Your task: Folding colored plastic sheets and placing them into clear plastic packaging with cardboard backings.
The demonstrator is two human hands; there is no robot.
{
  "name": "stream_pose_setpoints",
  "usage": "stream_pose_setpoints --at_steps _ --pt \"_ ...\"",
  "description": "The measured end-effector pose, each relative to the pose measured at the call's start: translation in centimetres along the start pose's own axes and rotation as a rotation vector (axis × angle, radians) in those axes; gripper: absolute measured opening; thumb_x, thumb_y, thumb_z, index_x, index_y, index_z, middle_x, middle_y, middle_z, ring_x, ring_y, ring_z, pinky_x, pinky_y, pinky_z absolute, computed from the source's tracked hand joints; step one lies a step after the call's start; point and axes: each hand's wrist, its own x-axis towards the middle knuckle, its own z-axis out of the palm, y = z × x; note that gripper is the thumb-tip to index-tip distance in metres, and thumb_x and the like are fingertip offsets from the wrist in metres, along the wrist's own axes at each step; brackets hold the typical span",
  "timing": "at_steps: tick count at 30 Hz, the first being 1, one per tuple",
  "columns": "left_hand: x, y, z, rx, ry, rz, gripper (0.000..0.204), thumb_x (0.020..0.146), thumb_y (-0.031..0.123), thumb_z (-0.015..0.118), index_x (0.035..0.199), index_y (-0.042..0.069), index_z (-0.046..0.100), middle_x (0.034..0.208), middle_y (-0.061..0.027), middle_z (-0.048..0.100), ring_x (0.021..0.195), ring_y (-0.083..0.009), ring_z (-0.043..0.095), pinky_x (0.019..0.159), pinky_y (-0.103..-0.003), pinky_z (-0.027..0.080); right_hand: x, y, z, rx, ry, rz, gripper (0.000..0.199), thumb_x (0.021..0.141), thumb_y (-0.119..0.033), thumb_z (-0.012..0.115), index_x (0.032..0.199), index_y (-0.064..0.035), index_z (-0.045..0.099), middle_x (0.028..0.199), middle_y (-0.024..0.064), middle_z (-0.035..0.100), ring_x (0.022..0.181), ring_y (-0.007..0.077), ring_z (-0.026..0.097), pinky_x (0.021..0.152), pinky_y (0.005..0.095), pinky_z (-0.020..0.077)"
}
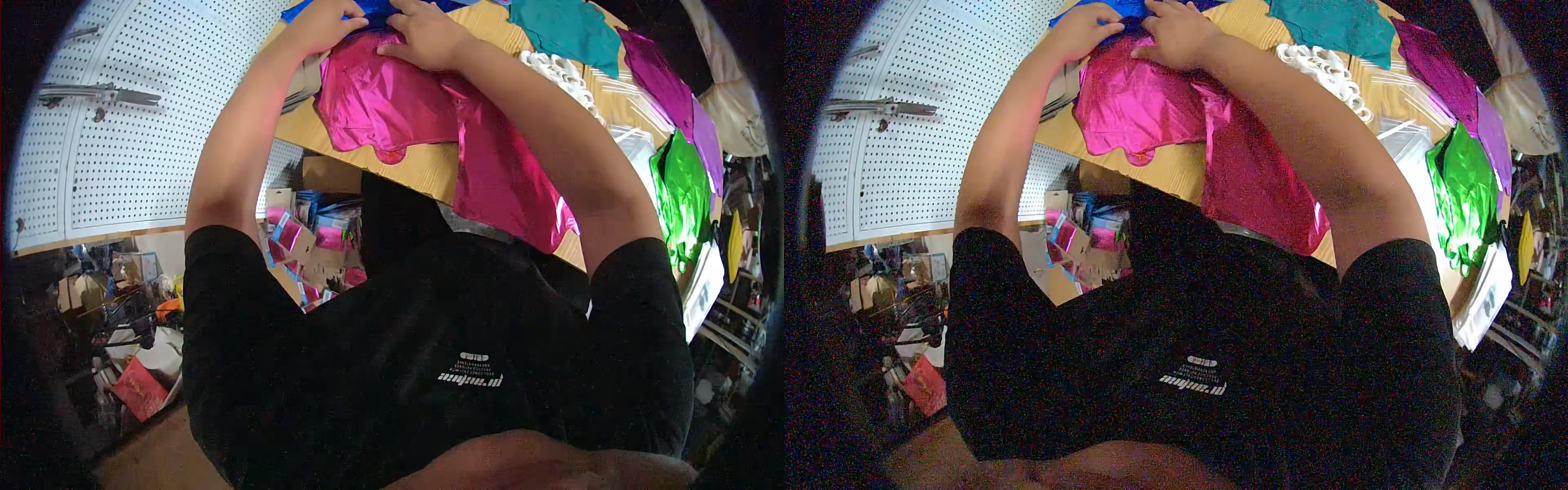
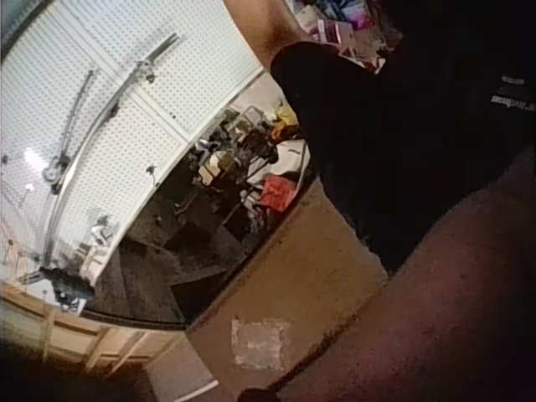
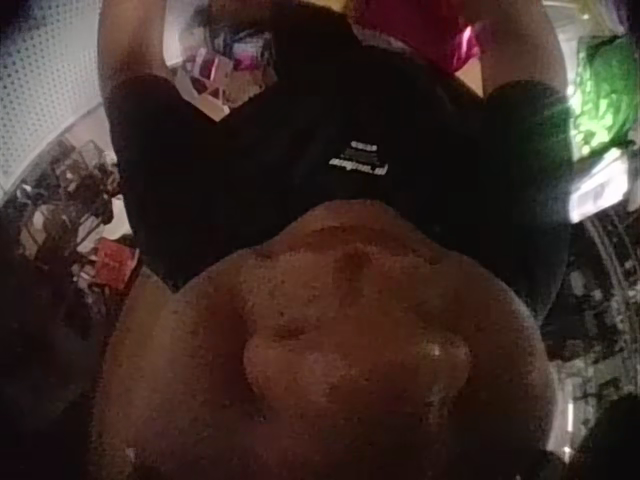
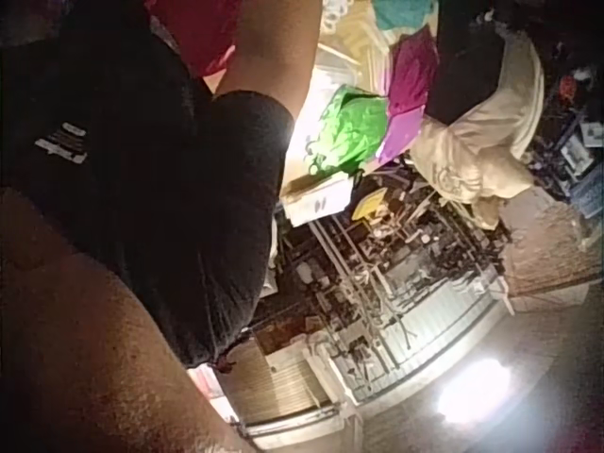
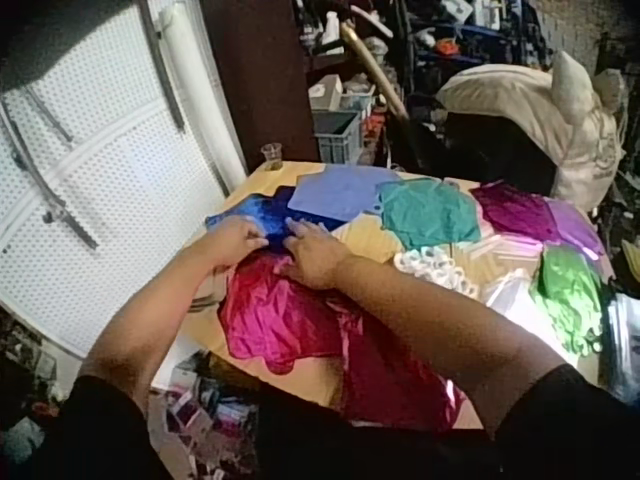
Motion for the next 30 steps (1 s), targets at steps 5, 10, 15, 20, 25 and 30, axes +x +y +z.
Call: stream_pose_setpoints --at_steps 5,10,15,20,25,30 --pt "0.0 0.5 -0.3 0.018 0.109 -0.151 0.026 0.09 0.028 0.077 0.097 0.003 0.077 0.091 -0.0212 0.075 0.082 -0.0355 0.072 0.074 -0.045 0.055 -2.4 -1.1 0.2 -0.172 0.312 -0.118 0.063 0.096 -0.051 0.064 0.127 0.0047 0.066 0.152 0.0367 0.043 0.142 0.0539 0.04 0.12 0.0534 0.0344" --pt "-0.6 -4.1 -1.3 -0.999 0.425 0.116 0.027 0.093 0.023 0.075 0.095 -0.005 0.072 0.083 -0.0171 0.073 0.07 -0.0272 0.069 0.067 -0.042 0.055 -0.7 -1.0 -0.7 -0.067 0.029 0.051 0.064 0.096 -0.052 0.061 0.127 0.0033 0.067 0.147 0.0348 0.047 0.141 0.0527 0.041 0.12 0.0536 0.0342" --pt "1.8 -9.5 -3.2 -0.015 0.839 -0.446 0.027 0.094 0.023 0.071 0.088 -0.003 0.073 0.082 -0.0221 0.073 0.072 -0.0362 0.071 0.066 -0.047 0.055 -0.5 -0.7 0.1 0.119 -0.016 0.086 0.063 0.097 -0.053 0.059 0.13 0.0008 0.065 0.146 0.0301 0.05 0.141 0.0489 0.043 0.122 0.0523 0.0327" --pt "3.8 -14.9 -7.8 -0.156 0.913 -0.472 0.02 0.09 0.016 0.067 0.086 -0.003 0.074 0.079 -0.0211 0.073 0.071 -0.0292 0.07 0.063 -0.046 0.052 -0.6 1.5 2.5 -0.138 0.066 0.059 0.07 0.098 -0.062 0.055 0.14 -0.0069 0.06 0.149 0.0184 0.055 0.142 0.0363 0.047 0.118 0.0646 0.0332" --pt "1.6 -20.4 -15.8 -0.335 1.028 -0.58 0.02 0.088 0.011 0.063 0.091 -0.006 0.073 0.089 -0.0237 0.075 0.076 -0.0305 0.071 0.067 -0.049 0.052 -0.3 0.4 2.1 -0.086 0.056 0.058 0.067 0.099 -0.058 0.058 0.141 -0.0066 0.06 0.148 0.0205 0.053 0.143 0.0389 0.045 0.119 0.0646 0.0315" --pt "-1.3 -17.8 -19.6 0.433 1.213 -0.695 0.024 0.093 0.021 0.074 0.097 -0.003 0.075 0.09 -0.0192 0.075 0.085 -0.0293 0.072 0.077 -0.038 0.055 -0.3 -0.3 1.8 -0.158 0.187 -0.026 0.072 0.096 -0.059 0.062 0.143 -0.0045 0.057 0.136 0.0207 0.062 0.127 0.0351 0.062 0.107 0.0579 0.0485"
